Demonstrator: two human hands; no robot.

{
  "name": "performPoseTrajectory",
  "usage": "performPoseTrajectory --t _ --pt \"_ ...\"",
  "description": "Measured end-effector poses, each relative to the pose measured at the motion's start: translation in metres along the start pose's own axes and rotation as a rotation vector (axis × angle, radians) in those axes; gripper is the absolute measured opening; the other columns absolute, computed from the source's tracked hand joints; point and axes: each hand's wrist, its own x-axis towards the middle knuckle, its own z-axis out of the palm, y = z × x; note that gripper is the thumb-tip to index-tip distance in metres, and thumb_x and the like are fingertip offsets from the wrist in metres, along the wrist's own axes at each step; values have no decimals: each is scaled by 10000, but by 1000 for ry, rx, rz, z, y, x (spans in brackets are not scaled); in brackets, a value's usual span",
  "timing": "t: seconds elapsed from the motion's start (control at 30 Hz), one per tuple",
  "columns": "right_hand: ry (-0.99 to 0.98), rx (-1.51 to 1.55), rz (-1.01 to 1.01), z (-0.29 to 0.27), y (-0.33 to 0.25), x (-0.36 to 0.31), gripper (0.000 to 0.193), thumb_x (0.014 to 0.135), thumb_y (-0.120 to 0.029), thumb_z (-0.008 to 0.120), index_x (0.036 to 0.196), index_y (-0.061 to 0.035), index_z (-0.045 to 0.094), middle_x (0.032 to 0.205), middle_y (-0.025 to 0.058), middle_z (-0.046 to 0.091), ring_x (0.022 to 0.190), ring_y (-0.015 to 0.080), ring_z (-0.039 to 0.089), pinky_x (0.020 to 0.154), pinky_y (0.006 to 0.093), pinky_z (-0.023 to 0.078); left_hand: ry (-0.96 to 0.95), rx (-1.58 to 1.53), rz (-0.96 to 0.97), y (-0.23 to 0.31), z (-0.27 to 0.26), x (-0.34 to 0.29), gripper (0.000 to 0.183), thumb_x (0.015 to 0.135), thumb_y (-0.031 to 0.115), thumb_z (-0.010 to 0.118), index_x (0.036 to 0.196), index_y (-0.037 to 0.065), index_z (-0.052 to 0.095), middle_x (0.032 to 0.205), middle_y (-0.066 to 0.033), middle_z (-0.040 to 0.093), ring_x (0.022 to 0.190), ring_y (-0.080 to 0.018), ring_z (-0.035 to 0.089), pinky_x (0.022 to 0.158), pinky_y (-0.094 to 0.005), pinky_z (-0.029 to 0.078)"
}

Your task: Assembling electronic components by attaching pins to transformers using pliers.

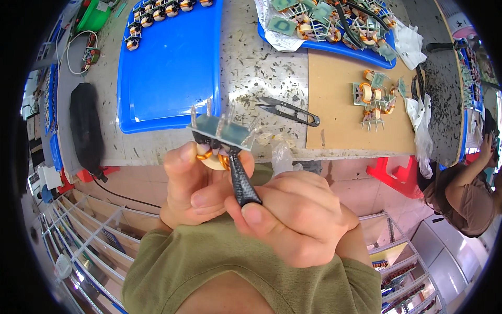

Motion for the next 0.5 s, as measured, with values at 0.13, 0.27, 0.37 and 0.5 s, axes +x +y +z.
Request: performPoseTrajectory --t 0.13,0.27,0.37,0.5 --pt "50 -26 -24 3 -2 0 369 587 21 703 887 8 487 716 101 567 476 141 521 376 223 415 -113 -132 27 -2 -1 -1 404 813 356 443 974 -14 450 840 -112 534 405 -54 371 317 -161 281" --pt "101 -20 -21 4 -1 -1 356 593 27 694 883 11 488 704 101 571 466 136 515 376 218 411 -176 -189 50 -4 -2 0 411 815 352 442 990 -19 440 853 -117 525 397 -53 368 308 -156 280" --pt "102 -1 -19 3 0 -1 350 592 30 692 878 12 491 702 102 574 463 138 514 379 220 411 -168 -230 44 -4 -2 1 419 814 350 445 997 -26 431 859 -122 521 390 -56 369 300 -155 281" --pt "63 12 -6 2 -3 -2 345 590 34 691 872 11 494 702 106 574 460 141 512 379 222 411 -157 -166 35 -2 -1 2 419 814 345 448 994 -33 429 855 -126 522 393 -60 377 299 -156 285"
